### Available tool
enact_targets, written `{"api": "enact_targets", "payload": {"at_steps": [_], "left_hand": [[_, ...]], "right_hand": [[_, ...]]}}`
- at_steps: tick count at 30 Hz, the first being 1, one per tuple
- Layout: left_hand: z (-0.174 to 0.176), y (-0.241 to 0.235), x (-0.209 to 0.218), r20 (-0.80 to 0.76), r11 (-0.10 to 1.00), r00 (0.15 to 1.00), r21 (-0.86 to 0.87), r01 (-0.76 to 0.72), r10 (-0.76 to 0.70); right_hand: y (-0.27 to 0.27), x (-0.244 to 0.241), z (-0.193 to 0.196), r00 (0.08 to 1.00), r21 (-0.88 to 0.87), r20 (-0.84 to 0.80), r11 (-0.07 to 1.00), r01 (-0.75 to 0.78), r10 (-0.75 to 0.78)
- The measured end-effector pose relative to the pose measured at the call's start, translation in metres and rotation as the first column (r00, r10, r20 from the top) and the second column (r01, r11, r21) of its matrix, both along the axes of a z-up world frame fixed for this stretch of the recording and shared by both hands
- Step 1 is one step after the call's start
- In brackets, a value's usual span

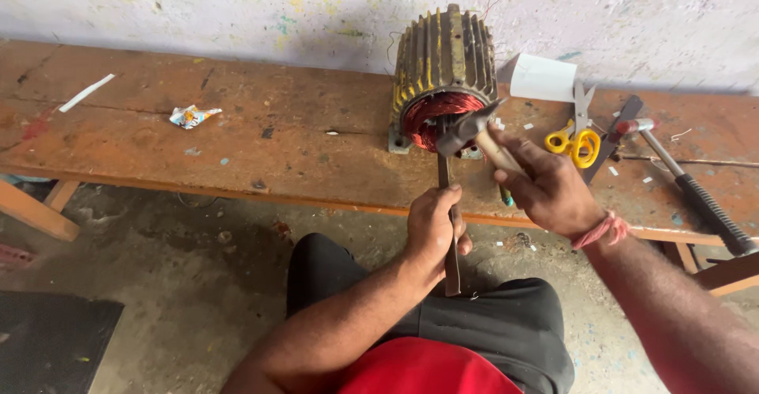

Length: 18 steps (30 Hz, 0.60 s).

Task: The person positions an electric motor stator on a workbench, then shapes and pushes the copper coil windings using a metal chisel and a hammer.

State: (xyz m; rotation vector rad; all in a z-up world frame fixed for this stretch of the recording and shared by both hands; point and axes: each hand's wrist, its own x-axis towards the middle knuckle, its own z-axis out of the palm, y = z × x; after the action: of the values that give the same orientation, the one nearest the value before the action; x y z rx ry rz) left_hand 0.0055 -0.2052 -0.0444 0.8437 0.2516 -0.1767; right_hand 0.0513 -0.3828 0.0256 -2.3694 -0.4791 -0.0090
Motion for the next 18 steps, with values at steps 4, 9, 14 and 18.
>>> {"api": "enact_targets", "payload": {"at_steps": [4, 9, 14, 18], "left_hand": [[0.002, 0.001, -0.013, -0.060, 1.000, 0.998, 0.002, 0.000, 0.000], [-0.004, 0.000, -0.022, -0.003, 0.999, 1.000, 0.029, -0.015, 0.015], [-0.008, 0.003, -0.026, -0.003, 0.999, 1.000, 0.048, -0.024, 0.024], [-0.014, 0.003, -0.039, 0.019, 1.000, 1.000, 0.015, 0.000, 0.000]], "right_hand": [[0.000, 0.002, -0.002, 0.964, 0.341, 0.265, 0.937, -0.079, -0.015], [-0.004, 0.006, -0.007, 0.943, -0.105, 0.275, 0.981, -0.165, 0.188], [0.004, -0.005, -0.022, 0.966, 0.275, 0.214, 0.940, -0.200, 0.143], [-0.003, 0.003, -0.008, 0.987, -0.154, 0.135, 0.986, -0.063, 0.084]]}}
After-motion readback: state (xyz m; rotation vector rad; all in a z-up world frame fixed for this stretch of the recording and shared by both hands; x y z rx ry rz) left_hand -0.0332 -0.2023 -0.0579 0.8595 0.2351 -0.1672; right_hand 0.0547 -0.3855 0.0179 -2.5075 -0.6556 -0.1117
